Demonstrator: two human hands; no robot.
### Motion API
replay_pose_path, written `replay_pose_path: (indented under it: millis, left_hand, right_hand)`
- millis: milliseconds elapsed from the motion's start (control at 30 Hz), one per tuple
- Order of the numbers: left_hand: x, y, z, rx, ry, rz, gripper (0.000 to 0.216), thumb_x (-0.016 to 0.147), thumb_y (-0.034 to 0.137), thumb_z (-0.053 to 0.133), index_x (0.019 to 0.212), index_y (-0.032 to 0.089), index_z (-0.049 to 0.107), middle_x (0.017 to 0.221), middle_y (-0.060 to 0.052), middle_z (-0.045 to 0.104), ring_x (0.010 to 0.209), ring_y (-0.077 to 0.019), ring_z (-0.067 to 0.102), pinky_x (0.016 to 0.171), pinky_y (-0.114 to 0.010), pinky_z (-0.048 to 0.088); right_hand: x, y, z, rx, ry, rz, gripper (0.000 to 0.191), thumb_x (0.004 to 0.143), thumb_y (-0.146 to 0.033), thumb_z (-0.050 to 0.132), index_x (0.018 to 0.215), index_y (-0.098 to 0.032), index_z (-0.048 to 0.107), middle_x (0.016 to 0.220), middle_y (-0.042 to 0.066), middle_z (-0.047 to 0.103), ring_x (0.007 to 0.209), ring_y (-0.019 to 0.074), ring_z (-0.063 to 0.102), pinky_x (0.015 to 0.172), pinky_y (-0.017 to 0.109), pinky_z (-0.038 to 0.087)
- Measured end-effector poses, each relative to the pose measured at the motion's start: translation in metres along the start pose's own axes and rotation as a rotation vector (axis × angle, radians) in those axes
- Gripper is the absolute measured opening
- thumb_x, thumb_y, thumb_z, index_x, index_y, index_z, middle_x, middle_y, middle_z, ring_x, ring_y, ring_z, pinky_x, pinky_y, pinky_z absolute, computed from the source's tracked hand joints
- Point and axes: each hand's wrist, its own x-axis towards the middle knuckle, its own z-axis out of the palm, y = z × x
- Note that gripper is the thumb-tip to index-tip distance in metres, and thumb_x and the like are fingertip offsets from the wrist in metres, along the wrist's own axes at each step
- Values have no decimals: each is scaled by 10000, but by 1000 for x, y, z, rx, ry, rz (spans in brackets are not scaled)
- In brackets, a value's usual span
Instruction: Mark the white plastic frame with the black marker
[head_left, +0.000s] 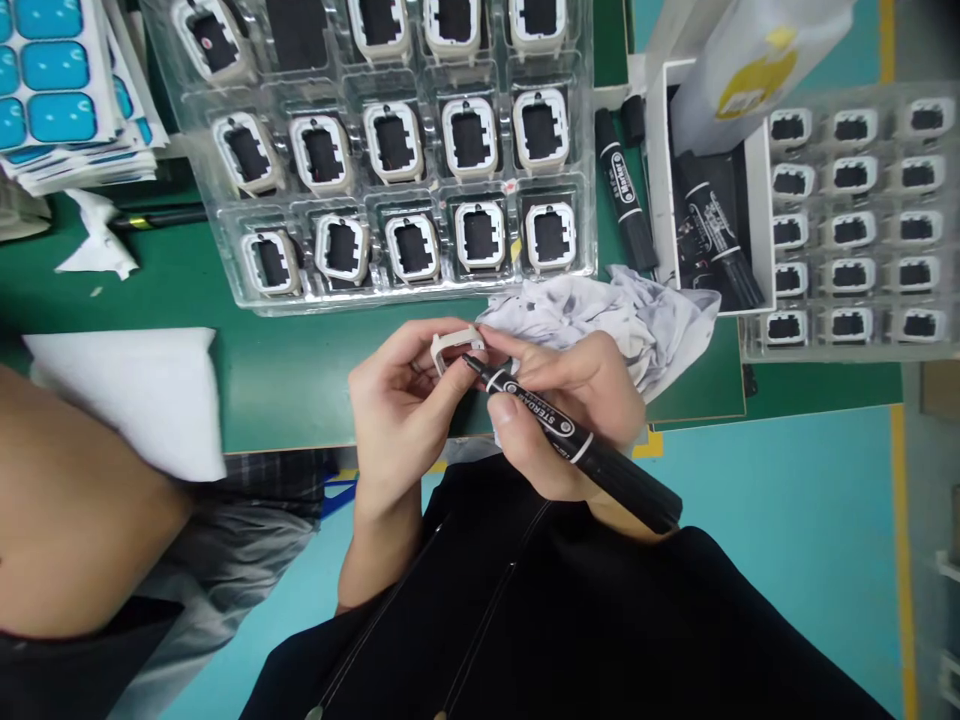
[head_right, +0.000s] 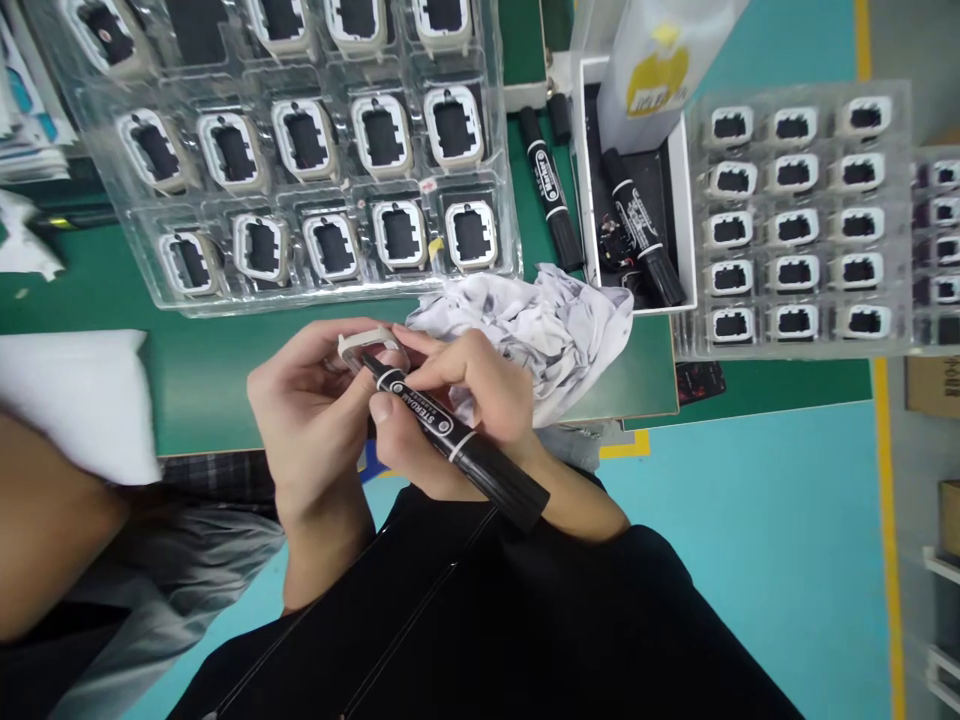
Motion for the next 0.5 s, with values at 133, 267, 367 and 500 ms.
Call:
replay_pose_path:
  millis: [133,267,367,500]
  left_hand:
    - [0,2,1,25,10,-2,138,926,293,933,1031,221,880,903,-24,827,796,-136,754,710,-214,634]
    - [0,3,2,32,-3,-15,139,947,320,912,1016,205,875,887,-31,827,763,-142,757,698,-222,626]
    - [0,2,1,27,3,-23,158,956,338,908,1017,198,866,888,-29,819,729,-132,743,692,-223,618]
    - [0,3,2,43,-5,-50,203,929,357,935,1008,192,846,863,-18,799,700,-125,722,665,-212,605]
  right_hand:
    - [2,0,2,-23,0,-30,230,927,-382,862,994,-345,645,713,-107,644,707,201,760,1113,599,718]
    - [2,0,0,11,3,-101,237,896,-288,865,1012,-339,666,740,-84,679,737,234,786,1102,604,720]
    - [-1,3,-4,-75,11,-11,303,849,-367,940,993,-346,675,789,-46,733,898,313,840,1071,599,727]
    - [-3,4,-6,-75,6,-49,322,845,-298,960,1032,-345,702,937,-29,808,970,328,861,1008,542,754]
